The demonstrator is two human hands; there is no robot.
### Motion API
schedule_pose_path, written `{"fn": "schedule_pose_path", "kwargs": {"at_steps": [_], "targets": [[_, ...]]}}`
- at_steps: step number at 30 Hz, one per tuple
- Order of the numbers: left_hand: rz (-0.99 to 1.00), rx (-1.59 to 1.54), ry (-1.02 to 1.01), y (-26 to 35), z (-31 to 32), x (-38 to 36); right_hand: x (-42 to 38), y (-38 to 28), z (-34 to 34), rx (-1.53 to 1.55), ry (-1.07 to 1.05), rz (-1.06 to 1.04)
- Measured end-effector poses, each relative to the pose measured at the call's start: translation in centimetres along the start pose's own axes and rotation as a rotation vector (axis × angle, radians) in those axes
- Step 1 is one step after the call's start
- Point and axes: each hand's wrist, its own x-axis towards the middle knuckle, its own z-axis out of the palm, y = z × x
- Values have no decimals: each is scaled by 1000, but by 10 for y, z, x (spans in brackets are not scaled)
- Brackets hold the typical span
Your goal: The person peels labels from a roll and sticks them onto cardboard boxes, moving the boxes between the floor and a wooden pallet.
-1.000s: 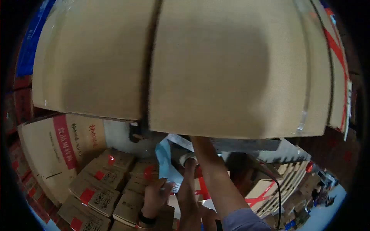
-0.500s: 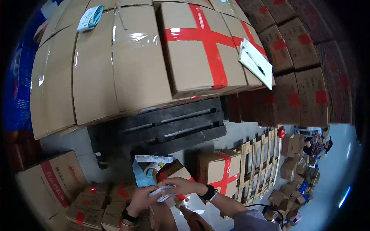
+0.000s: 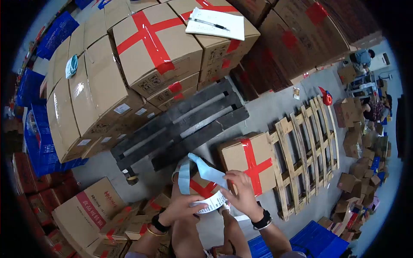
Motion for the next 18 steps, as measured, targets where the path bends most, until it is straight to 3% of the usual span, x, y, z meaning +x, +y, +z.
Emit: {"fn": "schedule_pose_path", "kwargs": {"at_steps": [2, 4, 8, 9, 18], "targets": [[-58, -57, -39, -6, 29, 14, -30, 0, -11, 175, -149, 23], [38, -9, -101, 1, 53, 25, -57, 4, -22, 169, -204, 84], [155, 75, -268, -3, 92, 42, -98, 24, -48, 274, -158, 203], [75, 136, -335, 16, 95, 47, -104, 28, -56, 281, -151, 212], [76, 217, -443, 7, 129, 74, -138, 71, -77, 283, -175, 195]]}}
